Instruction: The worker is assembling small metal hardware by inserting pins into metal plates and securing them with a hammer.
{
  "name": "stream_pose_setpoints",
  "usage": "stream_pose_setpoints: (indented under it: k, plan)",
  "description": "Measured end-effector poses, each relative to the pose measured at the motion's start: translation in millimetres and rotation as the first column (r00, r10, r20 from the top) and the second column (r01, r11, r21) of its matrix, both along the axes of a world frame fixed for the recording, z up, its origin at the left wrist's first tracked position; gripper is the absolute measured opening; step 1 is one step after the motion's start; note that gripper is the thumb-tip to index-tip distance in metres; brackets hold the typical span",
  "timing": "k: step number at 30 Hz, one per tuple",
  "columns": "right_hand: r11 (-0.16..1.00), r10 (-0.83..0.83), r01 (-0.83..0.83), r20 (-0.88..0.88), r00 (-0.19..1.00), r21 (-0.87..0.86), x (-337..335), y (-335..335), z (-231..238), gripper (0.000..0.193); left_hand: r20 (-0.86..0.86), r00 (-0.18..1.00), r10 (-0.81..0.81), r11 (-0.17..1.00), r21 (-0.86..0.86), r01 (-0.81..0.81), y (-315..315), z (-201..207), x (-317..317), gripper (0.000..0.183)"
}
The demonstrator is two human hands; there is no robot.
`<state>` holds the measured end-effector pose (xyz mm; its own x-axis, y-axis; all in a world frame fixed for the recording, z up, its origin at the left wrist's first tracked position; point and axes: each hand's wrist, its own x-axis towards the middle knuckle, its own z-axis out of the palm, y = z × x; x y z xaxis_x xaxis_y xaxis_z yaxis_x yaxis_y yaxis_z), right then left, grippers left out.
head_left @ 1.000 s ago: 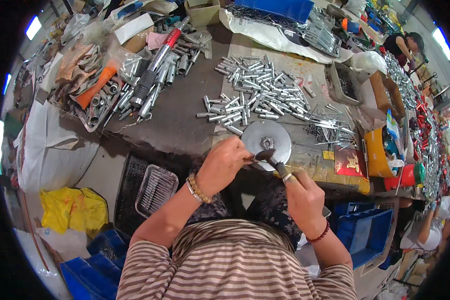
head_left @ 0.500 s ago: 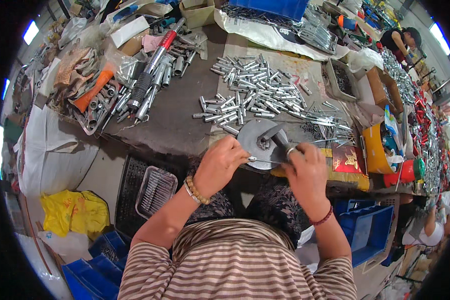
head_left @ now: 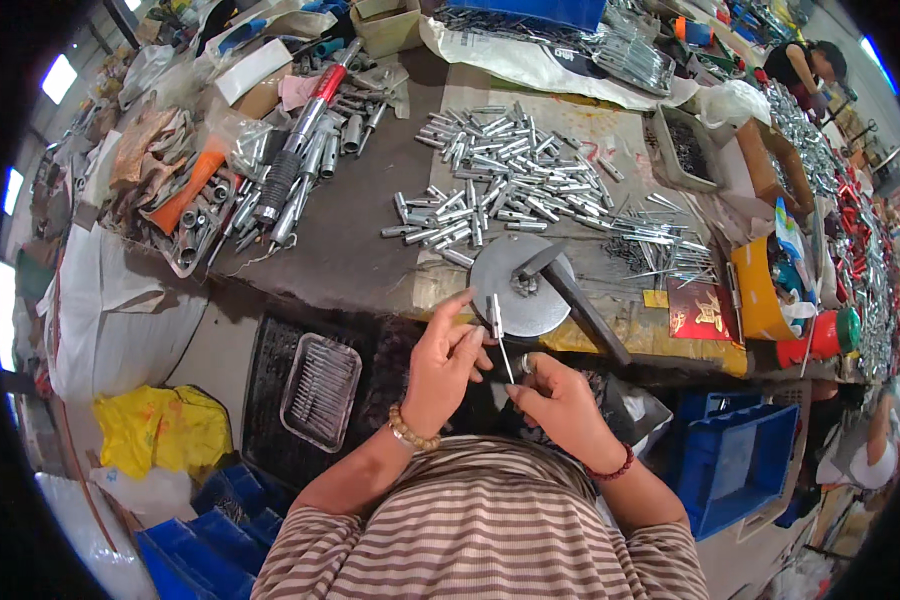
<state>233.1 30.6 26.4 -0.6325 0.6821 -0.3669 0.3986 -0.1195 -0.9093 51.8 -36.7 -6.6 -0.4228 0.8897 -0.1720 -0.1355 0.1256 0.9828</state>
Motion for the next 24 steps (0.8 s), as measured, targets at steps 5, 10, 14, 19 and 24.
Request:
stream_pose_setpoints:
  k: [5, 10, 14, 19, 24]
  plan:
    - [0.996, 0.013, -0.010, -0.032, 0.999, 0.088, -8.3, -18.0, -11.9, 0.020, 0.188, 0.982, 0.005, 1.000, 0.019, -0.008, -7.5, 4.2, -2.2, 0.064]
    - [0.978, 0.110, -0.110, 0.012, 0.994, 0.180, -21.7, -33.3, -10.2, 0.023, 0.150, 0.978, 0.143, 0.989, 0.010, -0.146, -30.2, -2.4, -16.5, 0.059]
    - [0.995, 0.101, -0.102, -0.075, 0.992, -0.016, -17.9, -34.2, -20.0, 0.025, 0.036, 0.945, 0.326, 0.943, -0.088, -0.322, -79.5, -20.6, -59.6, 0.050]
    - [0.982, 0.116, -0.122, -0.048, 0.992, -0.145, -17.1, -26.7, -31.4, 0.025, -0.356, 0.730, 0.583, 0.637, -0.357, -0.683, -225.5, -165.1, -144.4, 0.047]
    - [0.964, 0.138, -0.149, -0.066, 0.988, -0.222, -22.4, -30.0, -45.6, 0.022, -0.529, 0.727, 0.438, 0.268, -0.695, -0.667, -312.2, -212.7, -186.0, 0.041]
